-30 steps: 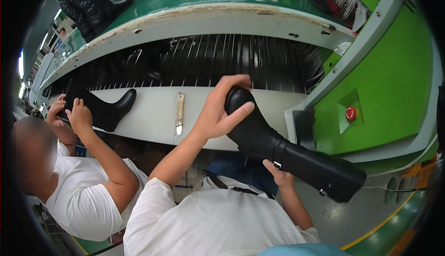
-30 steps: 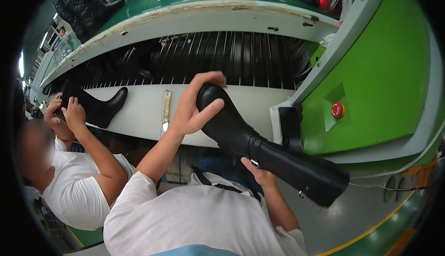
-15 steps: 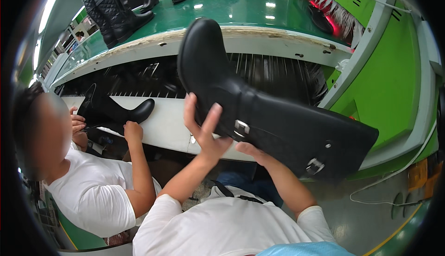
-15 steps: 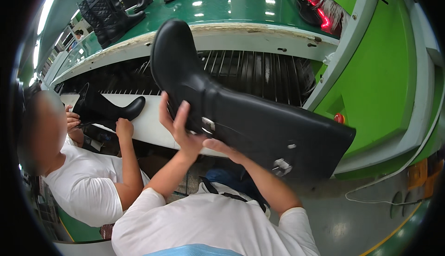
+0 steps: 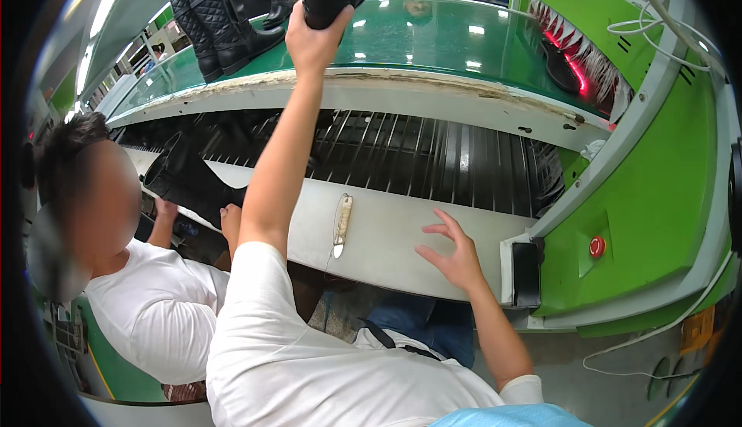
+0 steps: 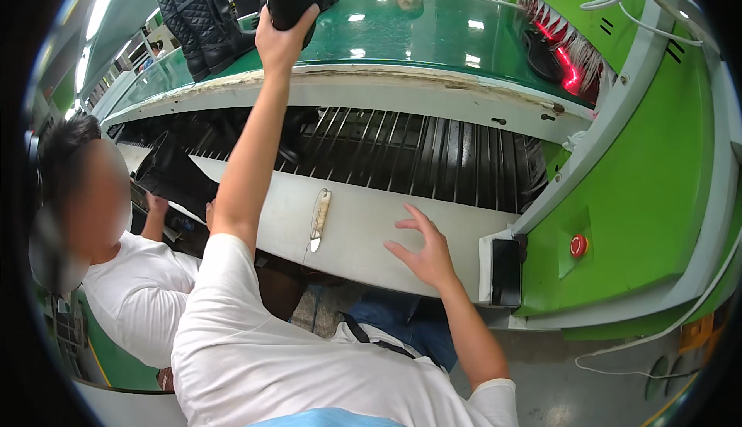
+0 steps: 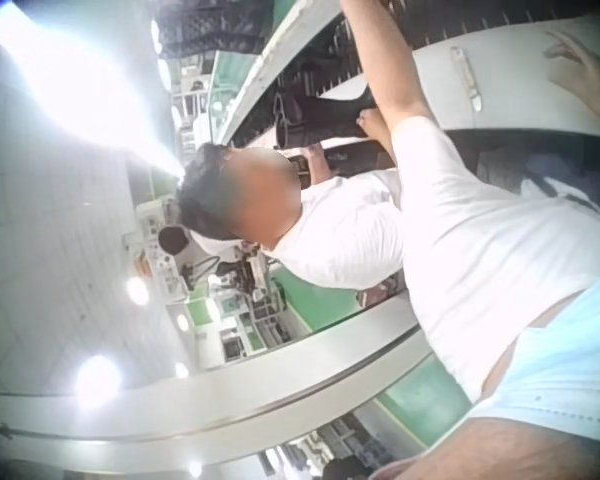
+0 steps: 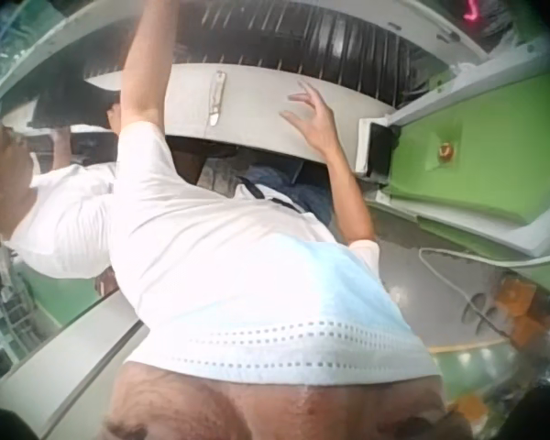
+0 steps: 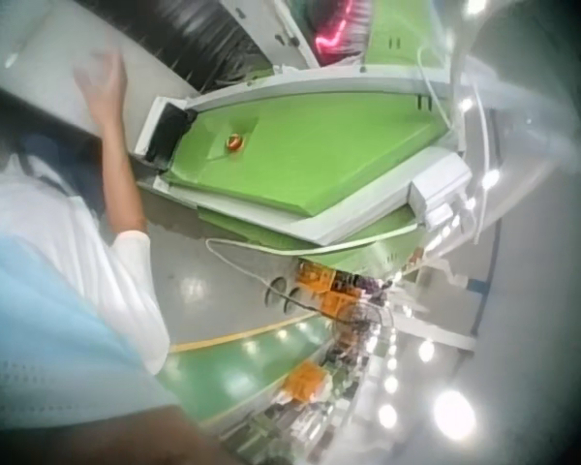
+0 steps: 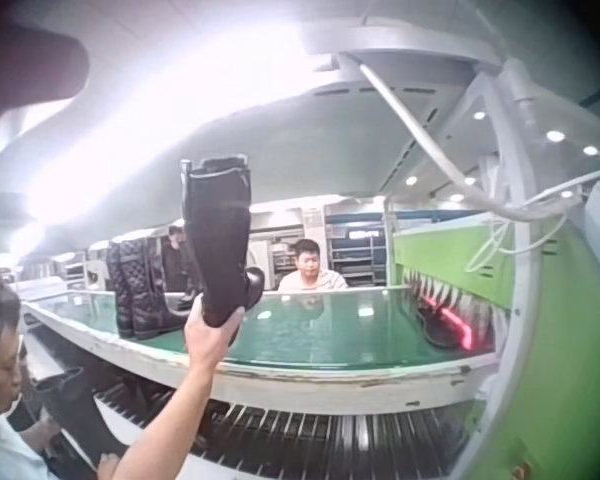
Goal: The person assembles black boots by hand on a factory assembly line. They pick up boot components, insert the sole into the upper, and press the parts together to secure them. The person handles multiple boots one at a time, repeating the assembly process throughout the clip.
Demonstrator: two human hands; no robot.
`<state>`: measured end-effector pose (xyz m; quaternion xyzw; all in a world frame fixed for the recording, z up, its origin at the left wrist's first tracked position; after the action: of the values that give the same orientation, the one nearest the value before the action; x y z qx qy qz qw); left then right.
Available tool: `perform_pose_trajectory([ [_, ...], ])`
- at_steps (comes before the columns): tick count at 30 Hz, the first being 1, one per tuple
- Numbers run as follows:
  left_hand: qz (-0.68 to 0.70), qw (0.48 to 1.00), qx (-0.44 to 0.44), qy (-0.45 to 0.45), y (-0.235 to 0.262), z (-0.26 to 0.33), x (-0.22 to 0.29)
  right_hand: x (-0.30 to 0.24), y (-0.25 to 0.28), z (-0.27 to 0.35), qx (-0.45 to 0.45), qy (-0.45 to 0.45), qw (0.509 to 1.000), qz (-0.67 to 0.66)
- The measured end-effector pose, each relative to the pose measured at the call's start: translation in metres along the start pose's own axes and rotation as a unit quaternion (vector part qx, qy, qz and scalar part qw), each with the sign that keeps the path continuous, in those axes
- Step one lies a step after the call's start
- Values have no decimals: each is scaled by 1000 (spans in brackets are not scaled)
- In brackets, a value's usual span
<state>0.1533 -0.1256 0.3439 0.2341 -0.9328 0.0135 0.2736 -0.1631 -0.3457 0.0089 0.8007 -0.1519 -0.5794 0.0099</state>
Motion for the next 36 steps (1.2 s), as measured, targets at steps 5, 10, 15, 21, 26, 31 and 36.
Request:
perform_pose_trajectory([
  [5, -83, 988, -121, -47, -47, -32, -74, 26, -4, 16, 22, -52, 998, 8],
  [10, -151, 979, -138, 6, -59, -24, -72, 28, -5, 26, 27, 11, 994, 101],
  [15, -96, 977, 125, -147, -2, 38, -6, 30, -2, 27, 39, 0, 996, 83],
  [21, 146, 983, 0, -111, -15, 204, 62, 16, 20, 3, 63, -27, 997, 45],
  [26, 171, 911, -374, -13, -96, 383, 42, -53, 67, -48, 111, 67, 991, 46],
  [31, 154, 868, -470, -40, -107, 431, 42, -150, 140, -111, 221, 186, 955, 71],
  [36, 146, 874, -463, -3, -101, 441, 18, -200, 232, -206, 347, 142, 793, 480],
])
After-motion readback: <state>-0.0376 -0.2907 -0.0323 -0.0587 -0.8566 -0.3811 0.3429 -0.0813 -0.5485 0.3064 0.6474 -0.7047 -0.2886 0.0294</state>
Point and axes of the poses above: each hand's wrist, its own z-axis away from the middle knuckle, its own y-axis out of the back of the hand, x = y × z, the point moved 10 cm from there along -z, towards the middle knuckle, and after that the axes turned 9 degrees about -z, right-handed, at the moved point
